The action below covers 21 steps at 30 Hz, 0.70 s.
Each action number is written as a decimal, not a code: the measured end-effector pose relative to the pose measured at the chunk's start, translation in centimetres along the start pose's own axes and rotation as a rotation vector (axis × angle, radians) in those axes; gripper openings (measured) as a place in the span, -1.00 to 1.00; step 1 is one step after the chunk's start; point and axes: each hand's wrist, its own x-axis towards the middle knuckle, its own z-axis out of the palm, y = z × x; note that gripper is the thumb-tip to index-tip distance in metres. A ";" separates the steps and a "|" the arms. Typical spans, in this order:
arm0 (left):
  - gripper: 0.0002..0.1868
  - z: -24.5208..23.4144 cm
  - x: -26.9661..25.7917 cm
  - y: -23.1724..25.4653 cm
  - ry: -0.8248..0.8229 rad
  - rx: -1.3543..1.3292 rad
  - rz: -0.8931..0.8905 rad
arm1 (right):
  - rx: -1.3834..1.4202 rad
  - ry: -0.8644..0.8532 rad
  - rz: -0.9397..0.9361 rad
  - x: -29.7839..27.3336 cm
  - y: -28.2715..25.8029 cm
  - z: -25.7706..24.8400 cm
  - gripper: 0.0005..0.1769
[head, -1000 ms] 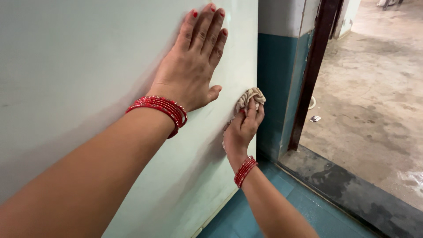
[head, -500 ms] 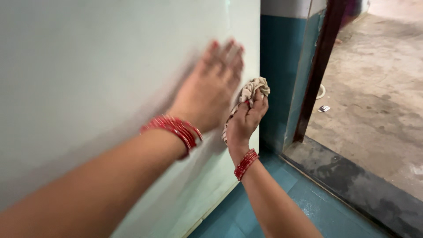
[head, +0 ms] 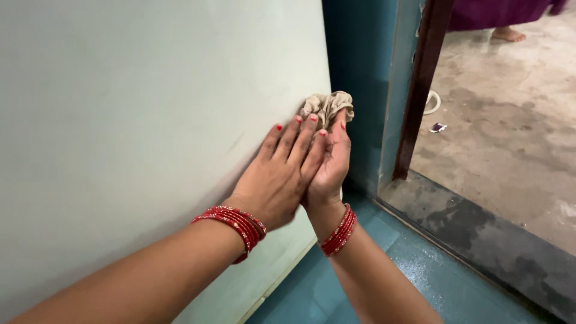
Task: The person wipes a white wall with a cloth, then rinses the cloth in a black basin of water and wrings it out. They resume wiping the wall with the damp cloth, focusing on the lower section near the floor.
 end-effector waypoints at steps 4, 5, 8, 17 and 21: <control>-0.22 1.9 1.4 -0.5 0.058 0.165 0.056 | -0.274 0.034 -0.031 0.7 0.1 -0.4 -0.35; -0.23 2.2 1.7 -0.5 0.055 0.170 0.074 | -0.368 0.049 -0.048 0.9 0.0 -0.6 -0.36; -0.26 2.8 2.5 -0.3 -0.003 0.261 0.117 | -0.560 0.083 -0.082 1.9 -0.1 -1.2 -0.38; -0.23 6.6 6.6 1.6 -0.015 0.251 0.112 | -0.893 0.036 -0.195 4.4 -0.3 -8.1 -0.52; -0.25 8.5 7.5 3.0 -0.053 0.256 0.140 | -1.073 0.113 -0.176 4.4 -0.5 -11.4 -0.55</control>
